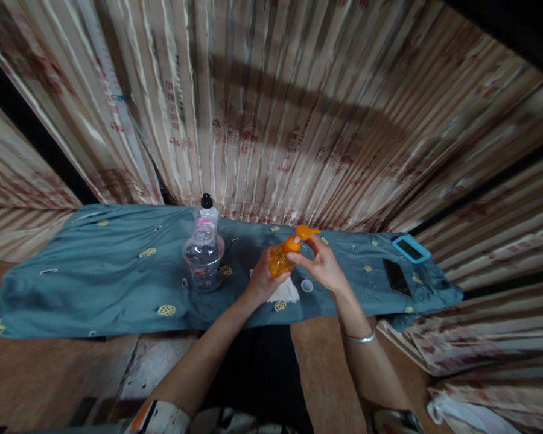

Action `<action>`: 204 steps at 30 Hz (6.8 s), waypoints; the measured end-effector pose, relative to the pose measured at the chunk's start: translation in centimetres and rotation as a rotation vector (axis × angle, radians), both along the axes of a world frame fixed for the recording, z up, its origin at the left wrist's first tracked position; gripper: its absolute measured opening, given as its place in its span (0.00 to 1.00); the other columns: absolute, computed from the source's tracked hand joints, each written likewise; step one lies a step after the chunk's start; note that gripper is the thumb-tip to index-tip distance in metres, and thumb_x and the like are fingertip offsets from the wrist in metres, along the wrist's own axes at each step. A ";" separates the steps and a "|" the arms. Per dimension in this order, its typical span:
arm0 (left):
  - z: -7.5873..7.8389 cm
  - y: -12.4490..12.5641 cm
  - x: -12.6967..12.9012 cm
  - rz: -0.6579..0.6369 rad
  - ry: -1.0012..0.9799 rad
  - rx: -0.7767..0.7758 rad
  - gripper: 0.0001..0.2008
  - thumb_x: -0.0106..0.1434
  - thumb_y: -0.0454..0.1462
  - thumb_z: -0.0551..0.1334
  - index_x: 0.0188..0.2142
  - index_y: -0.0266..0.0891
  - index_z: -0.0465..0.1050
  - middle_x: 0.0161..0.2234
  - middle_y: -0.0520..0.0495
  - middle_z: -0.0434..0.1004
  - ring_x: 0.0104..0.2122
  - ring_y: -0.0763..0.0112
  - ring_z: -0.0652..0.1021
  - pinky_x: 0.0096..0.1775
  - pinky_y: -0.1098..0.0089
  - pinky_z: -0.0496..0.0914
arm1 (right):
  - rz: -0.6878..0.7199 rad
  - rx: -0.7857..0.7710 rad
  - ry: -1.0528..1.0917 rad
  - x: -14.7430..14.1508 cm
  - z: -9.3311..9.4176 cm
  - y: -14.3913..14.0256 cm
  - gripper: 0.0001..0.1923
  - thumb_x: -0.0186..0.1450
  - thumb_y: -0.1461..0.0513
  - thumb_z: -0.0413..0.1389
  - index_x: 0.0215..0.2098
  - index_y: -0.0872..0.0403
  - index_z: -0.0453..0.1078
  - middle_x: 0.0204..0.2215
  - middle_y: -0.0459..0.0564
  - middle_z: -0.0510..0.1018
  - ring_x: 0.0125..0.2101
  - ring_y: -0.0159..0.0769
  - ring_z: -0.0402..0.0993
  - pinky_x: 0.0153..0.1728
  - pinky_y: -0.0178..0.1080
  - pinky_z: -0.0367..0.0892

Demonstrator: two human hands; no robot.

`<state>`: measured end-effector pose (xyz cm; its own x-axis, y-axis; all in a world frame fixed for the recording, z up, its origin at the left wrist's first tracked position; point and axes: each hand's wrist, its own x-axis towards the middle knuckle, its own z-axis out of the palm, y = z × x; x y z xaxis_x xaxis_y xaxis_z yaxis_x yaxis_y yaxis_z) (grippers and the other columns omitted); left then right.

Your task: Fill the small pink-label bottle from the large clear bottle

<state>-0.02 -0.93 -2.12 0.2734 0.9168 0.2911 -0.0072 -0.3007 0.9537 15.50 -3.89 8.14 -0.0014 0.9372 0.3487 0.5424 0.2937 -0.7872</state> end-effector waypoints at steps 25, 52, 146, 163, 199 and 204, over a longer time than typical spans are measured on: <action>0.2 -0.2 0.2 0.022 0.016 -0.037 0.30 0.52 0.34 0.72 0.54 0.41 0.65 0.51 0.42 0.78 0.50 0.56 0.80 0.53 0.55 0.74 | 0.185 -0.074 -0.034 1.1 1.0 0.4 0.24 0.66 0.47 0.61 0.51 0.55 0.74 0.54 0.57 0.81 0.56 0.46 0.76 0.60 0.54 0.67; 0.7 -0.3 0.1 0.033 0.040 -0.044 0.30 0.52 0.34 0.72 0.54 0.42 0.65 0.52 0.42 0.78 0.51 0.54 0.80 0.54 0.54 0.74 | 0.150 -0.106 -0.095 0.8 2.3 0.6 0.25 0.65 0.45 0.61 0.50 0.55 0.74 0.48 0.56 0.83 0.49 0.45 0.80 0.55 0.54 0.70; 0.5 1.5 0.4 0.041 0.019 0.376 0.26 0.60 0.40 0.67 0.56 0.42 0.64 0.53 0.41 0.75 0.52 0.55 0.79 0.55 0.53 0.74 | -0.284 0.087 -0.043 -3.5 -0.2 -0.3 0.30 0.59 0.42 0.63 0.46 0.56 0.72 0.48 0.61 0.80 0.55 0.53 0.74 0.58 0.58 0.67; 1.0 1.1 0.8 0.047 0.035 0.324 0.27 0.60 0.38 0.67 0.57 0.42 0.63 0.52 0.40 0.75 0.51 0.55 0.79 0.54 0.53 0.75 | -0.122 0.042 0.036 -2.0 -0.8 -0.3 0.30 0.61 0.45 0.60 0.52 0.57 0.74 0.52 0.60 0.81 0.57 0.48 0.76 0.61 0.56 0.66; 1.0 0.8 0.7 0.040 0.021 0.295 0.29 0.60 0.41 0.69 0.58 0.43 0.62 0.55 0.40 0.74 0.54 0.53 0.78 0.56 0.51 0.73 | -0.173 0.126 0.024 -2.7 -1.7 0.1 0.24 0.65 0.46 0.60 0.49 0.53 0.78 0.46 0.55 0.84 0.50 0.45 0.79 0.60 0.55 0.67; 1.4 0.7 0.6 0.047 0.040 0.293 0.28 0.59 0.38 0.68 0.57 0.42 0.64 0.54 0.39 0.75 0.54 0.54 0.78 0.56 0.53 0.74 | -0.305 0.188 0.045 -4.1 -2.1 -0.3 0.19 0.65 0.48 0.60 0.45 0.52 0.80 0.49 0.55 0.83 0.61 0.49 0.71 0.62 0.52 0.66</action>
<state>0.60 -0.23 -0.70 0.2493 0.8074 0.5348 0.0488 -0.5620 0.8257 11.35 -4.16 5.99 0.2879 0.8117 0.5083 0.5934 0.2653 -0.7599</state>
